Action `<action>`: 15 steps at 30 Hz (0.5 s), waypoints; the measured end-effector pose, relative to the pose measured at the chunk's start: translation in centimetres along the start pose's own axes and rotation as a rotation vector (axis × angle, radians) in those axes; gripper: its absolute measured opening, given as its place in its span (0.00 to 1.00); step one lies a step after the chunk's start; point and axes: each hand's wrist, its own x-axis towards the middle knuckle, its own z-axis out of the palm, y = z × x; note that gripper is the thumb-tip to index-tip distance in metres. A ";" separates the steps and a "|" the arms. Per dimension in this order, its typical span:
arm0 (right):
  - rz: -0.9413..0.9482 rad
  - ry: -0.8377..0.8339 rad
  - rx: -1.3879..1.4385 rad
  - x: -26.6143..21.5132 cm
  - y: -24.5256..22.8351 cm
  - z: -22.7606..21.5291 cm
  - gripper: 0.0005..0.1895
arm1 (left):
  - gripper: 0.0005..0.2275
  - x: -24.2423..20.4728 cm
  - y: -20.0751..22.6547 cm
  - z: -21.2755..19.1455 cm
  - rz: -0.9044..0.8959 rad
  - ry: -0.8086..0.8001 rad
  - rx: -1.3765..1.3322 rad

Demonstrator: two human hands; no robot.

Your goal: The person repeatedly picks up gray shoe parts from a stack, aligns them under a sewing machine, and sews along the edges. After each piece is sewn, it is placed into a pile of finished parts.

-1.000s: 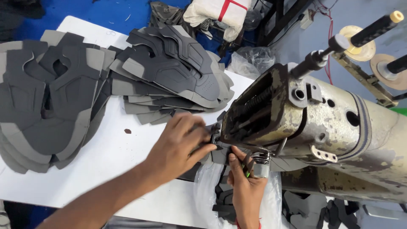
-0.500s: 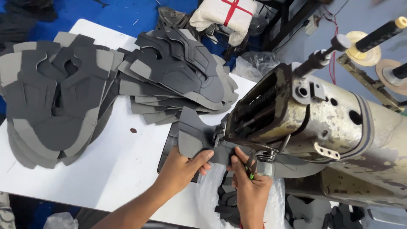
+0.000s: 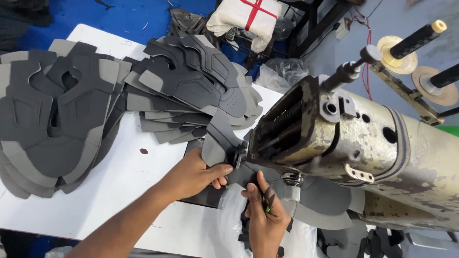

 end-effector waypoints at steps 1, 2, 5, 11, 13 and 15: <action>0.004 0.019 -0.034 -0.2 0.1 0.1 0.20 | 0.14 0.2 -0.1 -0.1 -0.011 -0.007 0.012; 0.007 0.038 -0.068 -0.3 0.1 0.2 0.20 | 0.14 0.4 -0.1 -0.2 -0.023 -0.015 0.024; -0.103 0.014 -0.011 -0.1 0.6 0.3 0.20 | 0.13 1.0 -1.1 -0.1 0.033 -0.011 -0.012; 0.011 0.040 -0.081 1.0 -0.8 0.6 0.21 | 0.13 2.7 -1.6 -0.3 0.104 -0.007 -0.010; -0.021 0.009 -0.097 1.1 -0.8 0.0 0.21 | 0.12 2.5 -1.4 -0.3 0.132 0.012 -0.032; -0.059 -0.021 -0.108 0.8 -0.3 -0.9 0.21 | 0.12 1.9 -1.4 0.4 0.166 0.033 -0.048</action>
